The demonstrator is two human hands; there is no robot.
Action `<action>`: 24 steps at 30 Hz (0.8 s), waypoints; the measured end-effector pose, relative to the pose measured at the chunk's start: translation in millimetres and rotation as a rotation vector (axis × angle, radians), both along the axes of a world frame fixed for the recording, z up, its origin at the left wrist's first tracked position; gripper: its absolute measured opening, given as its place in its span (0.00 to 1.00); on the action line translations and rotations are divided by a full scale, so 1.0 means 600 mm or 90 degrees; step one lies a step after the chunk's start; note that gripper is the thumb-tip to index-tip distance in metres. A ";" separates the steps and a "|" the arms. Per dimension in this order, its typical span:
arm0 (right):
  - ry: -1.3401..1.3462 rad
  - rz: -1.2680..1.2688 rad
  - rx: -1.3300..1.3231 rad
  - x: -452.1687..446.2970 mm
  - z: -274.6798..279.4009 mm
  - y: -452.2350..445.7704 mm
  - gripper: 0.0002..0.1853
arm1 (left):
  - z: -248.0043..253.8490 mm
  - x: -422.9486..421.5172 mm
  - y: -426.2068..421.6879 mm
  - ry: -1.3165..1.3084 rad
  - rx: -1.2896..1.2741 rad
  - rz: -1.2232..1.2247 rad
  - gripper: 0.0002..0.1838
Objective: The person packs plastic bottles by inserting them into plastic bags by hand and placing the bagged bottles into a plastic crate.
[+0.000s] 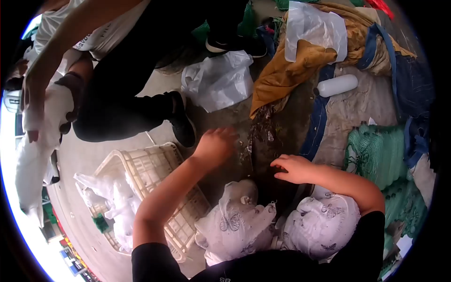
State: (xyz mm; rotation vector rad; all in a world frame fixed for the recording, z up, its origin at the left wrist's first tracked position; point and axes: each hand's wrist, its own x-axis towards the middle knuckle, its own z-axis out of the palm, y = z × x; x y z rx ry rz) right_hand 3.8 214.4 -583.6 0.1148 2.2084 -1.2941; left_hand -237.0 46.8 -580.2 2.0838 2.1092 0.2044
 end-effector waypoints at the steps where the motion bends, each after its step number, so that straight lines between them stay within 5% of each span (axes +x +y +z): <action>1: 0.029 -0.034 0.031 0.018 -0.012 0.008 0.19 | -0.059 -0.026 0.048 -0.035 -0.040 0.125 0.16; 4: 0.052 -0.143 0.004 0.060 -0.014 0.053 0.17 | -0.129 -0.078 0.199 -0.139 0.032 0.448 0.17; 6: 0.041 -0.209 -0.017 0.090 -0.027 0.084 0.15 | -0.175 -0.112 0.263 0.064 0.175 0.464 0.16; 8: 0.039 -0.278 -0.043 0.114 -0.061 0.110 0.15 | -0.188 -0.139 0.292 0.002 -0.054 0.542 0.13; 11: 0.066 -0.382 -0.101 0.106 -0.097 0.157 0.16 | -0.171 -0.115 0.300 -0.016 0.069 0.628 0.13; 14: 0.210 -0.488 -0.067 0.037 -0.120 0.214 0.26 | -0.112 -0.069 0.276 -0.339 0.133 0.507 0.12; 16: 0.410 -0.568 -0.036 -0.047 -0.131 0.247 0.38 | -0.049 0.001 0.291 -0.717 0.149 0.537 0.12; 18: 0.447 -0.448 -0.135 -0.119 -0.117 0.253 0.49 | -0.023 0.048 0.297 -0.953 0.178 0.668 0.14; 20: 0.419 -0.359 -0.179 -0.178 -0.145 0.217 0.53 | 0.020 0.104 0.322 -1.010 0.305 0.642 0.16; 21: 0.485 -0.323 -0.117 -0.181 -0.162 0.209 0.52 | 0.035 0.118 0.315 -0.983 0.360 0.609 0.17; 24: 0.295 -0.179 -0.069 -0.178 -0.243 0.182 0.22 | 0.082 0.133 0.294 -0.902 0.475 0.558 0.17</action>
